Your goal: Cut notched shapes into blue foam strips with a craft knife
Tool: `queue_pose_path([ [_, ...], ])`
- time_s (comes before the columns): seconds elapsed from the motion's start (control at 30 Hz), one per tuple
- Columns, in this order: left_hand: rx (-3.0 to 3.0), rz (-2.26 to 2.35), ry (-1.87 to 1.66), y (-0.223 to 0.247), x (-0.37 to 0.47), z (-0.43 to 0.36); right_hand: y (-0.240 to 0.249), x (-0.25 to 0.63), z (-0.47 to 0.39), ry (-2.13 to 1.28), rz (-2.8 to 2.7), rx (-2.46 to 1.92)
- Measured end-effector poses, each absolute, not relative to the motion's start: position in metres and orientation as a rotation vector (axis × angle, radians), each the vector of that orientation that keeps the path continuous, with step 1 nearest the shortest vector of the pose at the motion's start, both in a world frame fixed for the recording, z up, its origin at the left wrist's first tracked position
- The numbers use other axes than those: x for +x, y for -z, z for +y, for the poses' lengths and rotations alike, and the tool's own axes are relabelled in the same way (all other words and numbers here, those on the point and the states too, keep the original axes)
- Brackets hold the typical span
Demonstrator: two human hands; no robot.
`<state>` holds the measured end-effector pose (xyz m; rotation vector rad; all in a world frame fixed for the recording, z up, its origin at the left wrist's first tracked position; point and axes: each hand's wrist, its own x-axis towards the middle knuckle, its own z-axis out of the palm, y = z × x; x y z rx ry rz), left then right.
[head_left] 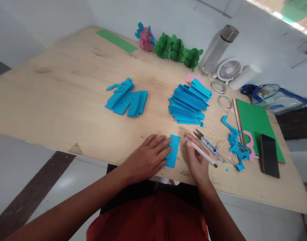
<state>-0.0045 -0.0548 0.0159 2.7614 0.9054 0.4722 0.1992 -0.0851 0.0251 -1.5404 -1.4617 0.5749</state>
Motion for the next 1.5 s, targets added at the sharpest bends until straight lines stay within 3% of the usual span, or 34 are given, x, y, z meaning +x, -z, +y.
queue_pose_path([
  [0.37,2.749,0.921,-0.466,-0.015,-0.005,-0.055,-0.024,0.183,-0.057,-0.838,-1.207,-1.507],
  [1.5,2.753,0.923,-0.429,-0.019,-0.004,-0.055,-0.021,0.181,-0.057,-0.819,-1.29,-1.529],
])
